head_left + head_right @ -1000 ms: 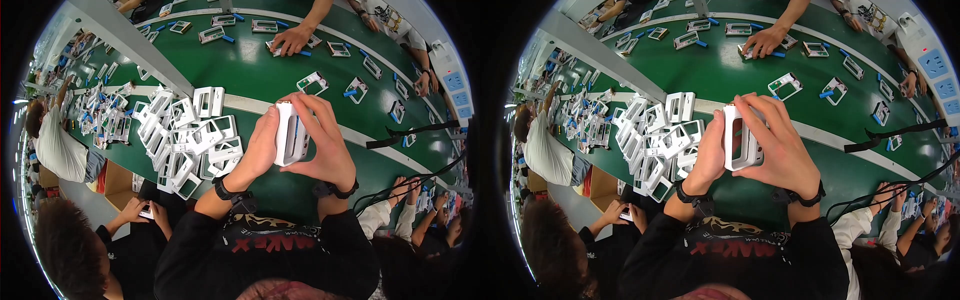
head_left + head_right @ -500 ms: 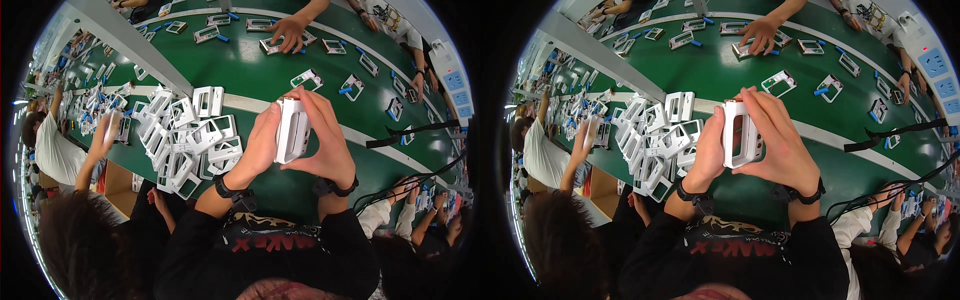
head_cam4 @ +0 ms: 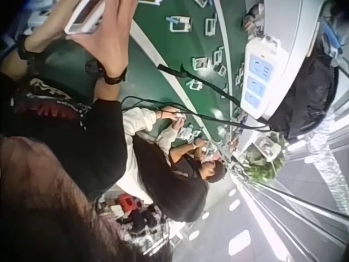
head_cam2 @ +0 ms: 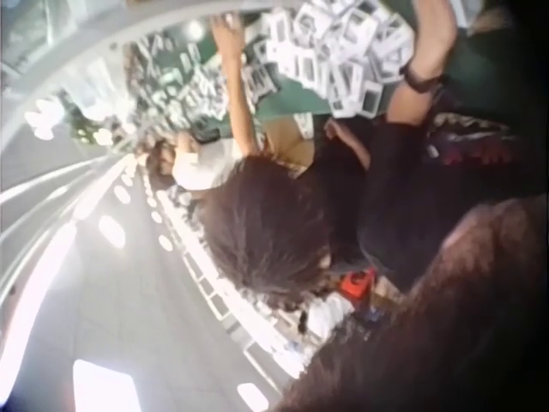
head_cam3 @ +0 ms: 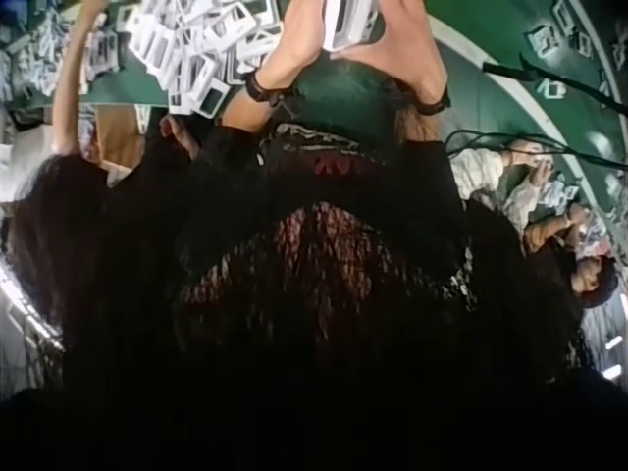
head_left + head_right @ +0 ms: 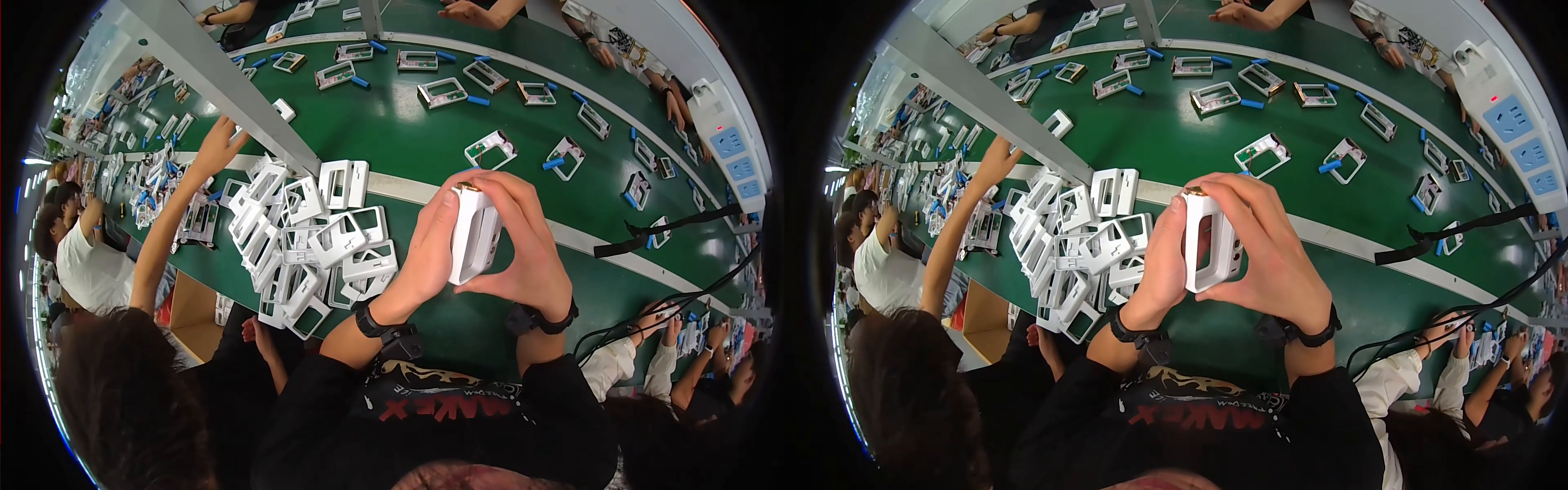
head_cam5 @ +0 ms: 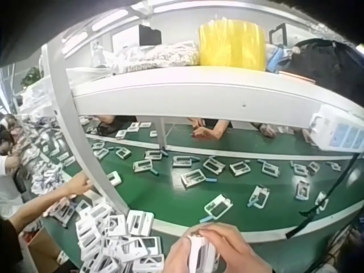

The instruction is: Assembling and inspecting white electronic housing components on an assembly line.

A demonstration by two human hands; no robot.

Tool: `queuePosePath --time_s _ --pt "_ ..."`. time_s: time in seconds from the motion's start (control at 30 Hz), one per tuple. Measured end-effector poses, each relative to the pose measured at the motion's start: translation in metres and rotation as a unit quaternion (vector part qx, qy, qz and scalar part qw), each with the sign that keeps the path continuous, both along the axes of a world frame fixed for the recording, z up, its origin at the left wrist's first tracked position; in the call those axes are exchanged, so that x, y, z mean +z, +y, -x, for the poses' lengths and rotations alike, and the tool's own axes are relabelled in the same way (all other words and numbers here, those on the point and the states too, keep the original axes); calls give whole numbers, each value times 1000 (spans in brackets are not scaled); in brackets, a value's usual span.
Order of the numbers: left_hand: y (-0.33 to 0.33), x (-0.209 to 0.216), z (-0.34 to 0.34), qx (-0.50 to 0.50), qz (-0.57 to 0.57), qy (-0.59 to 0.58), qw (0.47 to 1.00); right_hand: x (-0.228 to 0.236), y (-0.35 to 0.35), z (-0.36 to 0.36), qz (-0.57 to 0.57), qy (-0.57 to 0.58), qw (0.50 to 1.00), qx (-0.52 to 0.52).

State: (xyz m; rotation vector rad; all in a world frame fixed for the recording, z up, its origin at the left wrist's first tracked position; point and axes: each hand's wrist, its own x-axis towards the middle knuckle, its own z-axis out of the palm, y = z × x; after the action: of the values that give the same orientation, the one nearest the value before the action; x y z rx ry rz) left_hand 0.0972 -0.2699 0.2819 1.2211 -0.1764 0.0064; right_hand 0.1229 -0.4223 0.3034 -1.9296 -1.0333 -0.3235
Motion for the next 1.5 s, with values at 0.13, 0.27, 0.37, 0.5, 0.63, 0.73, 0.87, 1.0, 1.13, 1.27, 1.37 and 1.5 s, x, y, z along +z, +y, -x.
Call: queuePosePath --time_s 0.13,0.27,0.37,0.5,0.63,0.73,0.87,1.0,1.13,1.27,1.37,1.5 --pt "-1 1 0 -6 11 -24 1000 3 1 3 6 -3 1000 -5" --pt "-5 5 0 -1 18 -24 1000 7 -1 6 -17 12 1000 -6" --pt "-6 5 0 -19 71 -27 997 5 -3 8 -23 13 1000 -12" --pt "-6 7 0 -16 9 -39 999 6 -6 5 -6 7 1000 -6" --pt "-7 9 1 -21 -1 -38 999 4 -12 4 13 -10 1000 -5" --pt "-10 10 3 -25 -4 -27 999 8 -16 7 8 18 1000 5" --pt "-11 12 7 -33 -2 -4 999 8 -19 9 13 31 999 6" --pt "-12 14 8 -34 -4 6 999 7 -20 12 22 32 999 -7" --pt "-15 15 10 -24 -9 0 1000 6 -20 12 19 20 1000 -7" --pt "-19 13 10 -7 -9 5 1000 8 -21 10 24 9 1000 -2" --pt "-22 14 12 0 -13 -5 1000 7 -22 11 21 5 1000 2" --pt "-26 17 14 13 -52 -47 997 3 -25 11 0 -6 1000 6"
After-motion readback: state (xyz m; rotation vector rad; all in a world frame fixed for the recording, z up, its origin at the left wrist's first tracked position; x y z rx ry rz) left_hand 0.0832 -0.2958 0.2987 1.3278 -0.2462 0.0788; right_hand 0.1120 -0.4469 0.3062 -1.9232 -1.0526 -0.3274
